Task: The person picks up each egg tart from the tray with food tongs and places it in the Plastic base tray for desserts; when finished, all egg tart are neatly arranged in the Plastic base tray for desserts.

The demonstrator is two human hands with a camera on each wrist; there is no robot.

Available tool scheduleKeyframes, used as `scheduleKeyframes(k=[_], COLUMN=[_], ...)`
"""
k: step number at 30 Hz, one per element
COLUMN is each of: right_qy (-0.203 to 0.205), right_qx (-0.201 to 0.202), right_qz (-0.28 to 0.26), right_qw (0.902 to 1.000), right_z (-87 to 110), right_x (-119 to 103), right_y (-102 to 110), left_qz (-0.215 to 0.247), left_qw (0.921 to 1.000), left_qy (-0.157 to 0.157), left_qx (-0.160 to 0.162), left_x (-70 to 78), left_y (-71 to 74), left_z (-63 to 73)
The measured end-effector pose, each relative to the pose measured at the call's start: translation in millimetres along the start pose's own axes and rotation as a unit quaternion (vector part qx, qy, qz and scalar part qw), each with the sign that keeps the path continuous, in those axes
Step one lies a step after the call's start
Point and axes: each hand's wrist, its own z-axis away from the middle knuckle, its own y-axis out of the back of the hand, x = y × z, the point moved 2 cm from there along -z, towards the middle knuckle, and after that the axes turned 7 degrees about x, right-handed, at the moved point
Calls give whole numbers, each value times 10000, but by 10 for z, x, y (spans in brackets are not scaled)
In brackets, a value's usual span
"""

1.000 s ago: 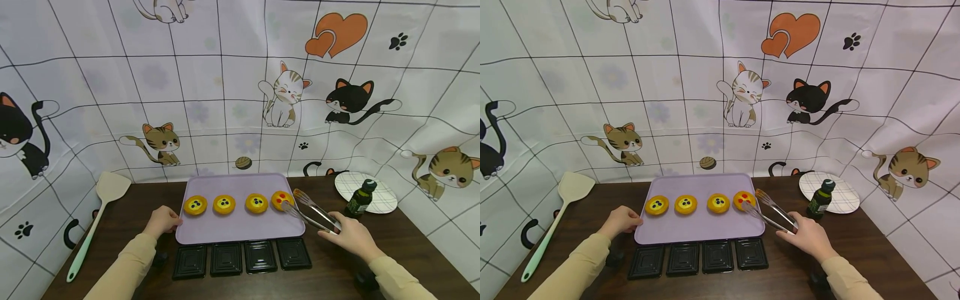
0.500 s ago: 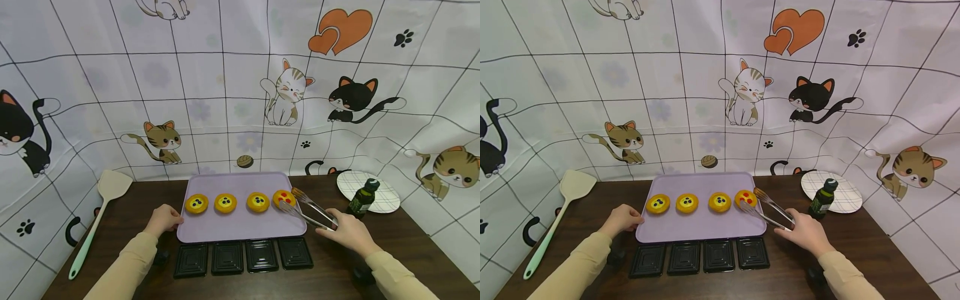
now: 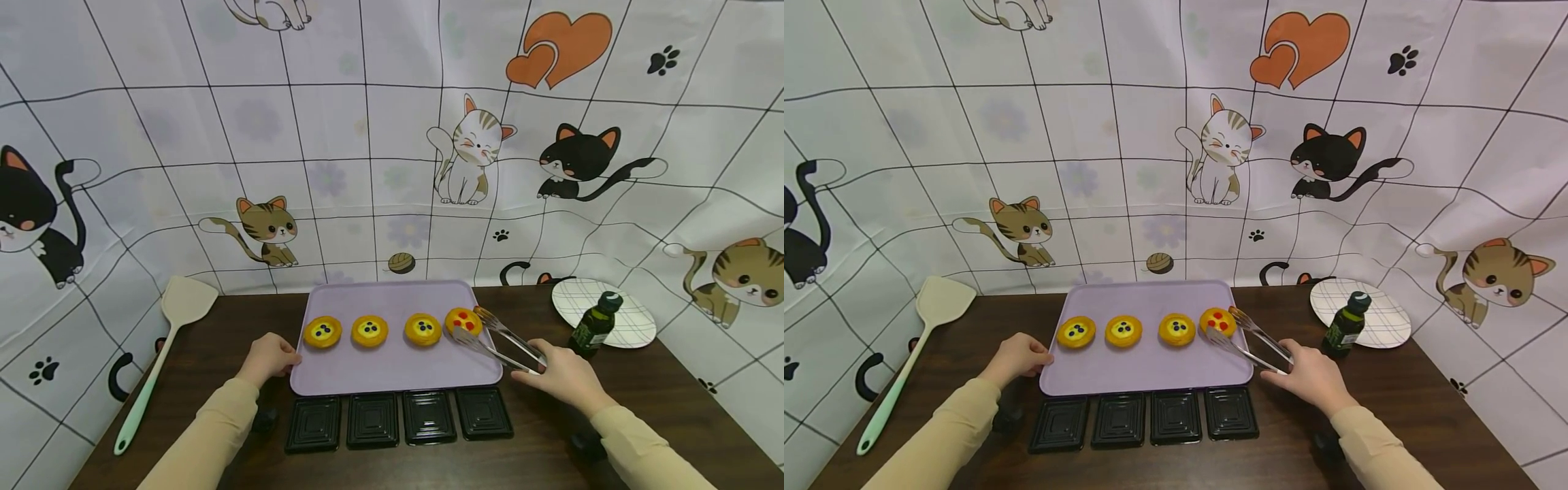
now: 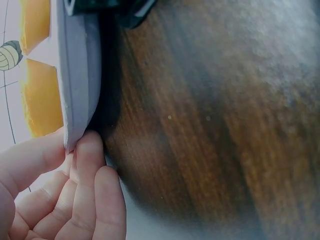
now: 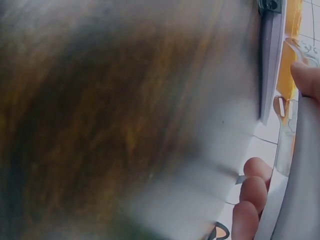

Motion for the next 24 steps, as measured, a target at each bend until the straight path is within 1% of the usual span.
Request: scheduleKeyframes(k=[8,14,19,24], right_qy=[-18,-70,-108,-143], right_qx=[106,141,170,228], right_qz=[-96,-246,-302,-348], right_qw=[9999,9996,9993,9990], right_z=[21,100,206,371], right_x=[15,-4,-20,-22], right_y=[2,86,170,234], left_qz=[32,37,30,31], left_qw=[10000,10000,10000,10000], left_qy=[12,-85,-82,-28], left_qx=[-25,-24,-20,-48], left_x=[-5,0,3,-9], left_y=[0,-2,-1,-8], left_z=[-4,-5,-5,-12])
